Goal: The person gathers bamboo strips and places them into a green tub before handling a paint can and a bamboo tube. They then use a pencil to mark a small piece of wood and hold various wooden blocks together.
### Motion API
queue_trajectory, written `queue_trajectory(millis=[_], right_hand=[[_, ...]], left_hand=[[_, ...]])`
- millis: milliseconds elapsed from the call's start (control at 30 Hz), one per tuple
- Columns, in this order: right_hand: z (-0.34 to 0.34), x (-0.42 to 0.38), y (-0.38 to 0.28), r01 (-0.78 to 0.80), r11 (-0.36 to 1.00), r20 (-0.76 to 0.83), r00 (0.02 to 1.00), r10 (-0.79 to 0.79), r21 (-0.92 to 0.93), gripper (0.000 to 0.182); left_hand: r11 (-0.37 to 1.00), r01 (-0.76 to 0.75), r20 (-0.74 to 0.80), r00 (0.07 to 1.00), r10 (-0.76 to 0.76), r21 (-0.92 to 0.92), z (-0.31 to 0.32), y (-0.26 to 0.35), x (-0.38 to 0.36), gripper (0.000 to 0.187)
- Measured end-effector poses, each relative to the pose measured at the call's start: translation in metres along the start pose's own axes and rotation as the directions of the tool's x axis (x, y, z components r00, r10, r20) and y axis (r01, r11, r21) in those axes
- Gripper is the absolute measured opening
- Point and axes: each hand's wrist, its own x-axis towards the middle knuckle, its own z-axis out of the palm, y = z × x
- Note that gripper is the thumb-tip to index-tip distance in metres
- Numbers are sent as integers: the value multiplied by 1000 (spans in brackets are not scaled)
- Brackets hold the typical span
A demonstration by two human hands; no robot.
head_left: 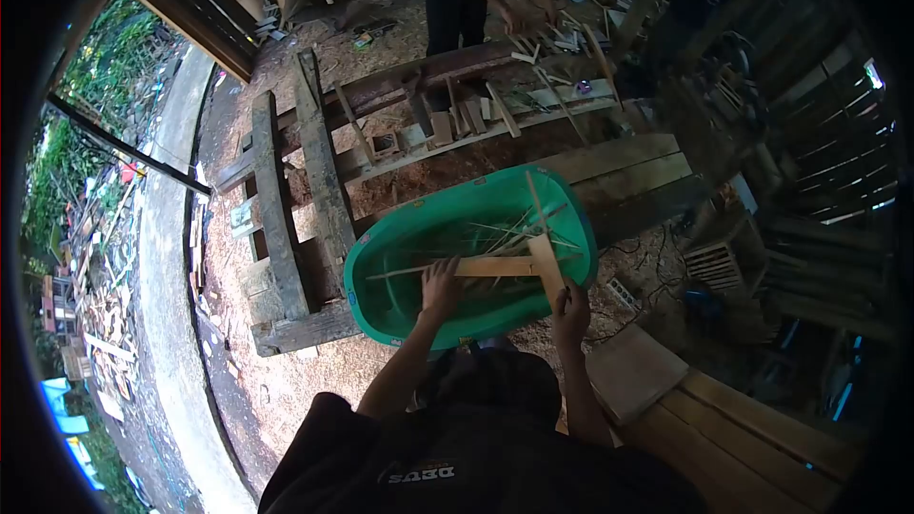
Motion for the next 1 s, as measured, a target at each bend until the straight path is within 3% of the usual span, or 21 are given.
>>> queue_trajectory(millis=[133, 300, 367, 400, 433, 500, 600, 700, 800, 1000], right_hand=[[13, 10, -19, 6, 997, 176, 984, -18, 72, 29], [39, 28, -45, 250, 964, 343, 901, -264, 85, 23], [53, 38, -60, 339, 940, 429, 845, -321, 35, 20], [60, 43, -69, 423, 906, 503, 788, -356, -22, 17], [74, 43, -73, 434, 901, 507, 779, -369, -11, 17], [100, 44, -87, 564, 810, 300, 754, -584, 159, 10], [119, 43, -103, 540, 820, 402, 719, -567, 190, 7], [129, 45, -101, 583, 800, 435, 689, -580, 141, 7], [126, 46, -92, 502, 858, 474, 733, -488, 106, 8], [103, 32, -75, 527, 844, 449, 734, -509, 97, 10]], left_hand=[[986, 169, -44, 985, -169, 6, -25, -48, -57, 62], [961, 276, -98, 956, -277, -18, -50, -60, -99, 59], [954, 294, -306, 904, -298, -60, -58, -53, -109, 57], [950, 306, -317, 897, -308, -58, -64, -50, -112, 57], [948, 315, -377, 874, -306, -40, -70, -45, -115, 58], [940, 340, -446, 838, -315, -25, -77, -38, -119, 60], [915, 403, -514, 781, -355, -20, -81, -38, -127, 67], [899, 433, -470, 782, -410, -63, -81, -44, -135, 67], [896, 438, -442, 791, -423, -74, -81, -44, -140, 67], [922, 376, -335, 860, -385, -95, -67, -44, -130, 64]])
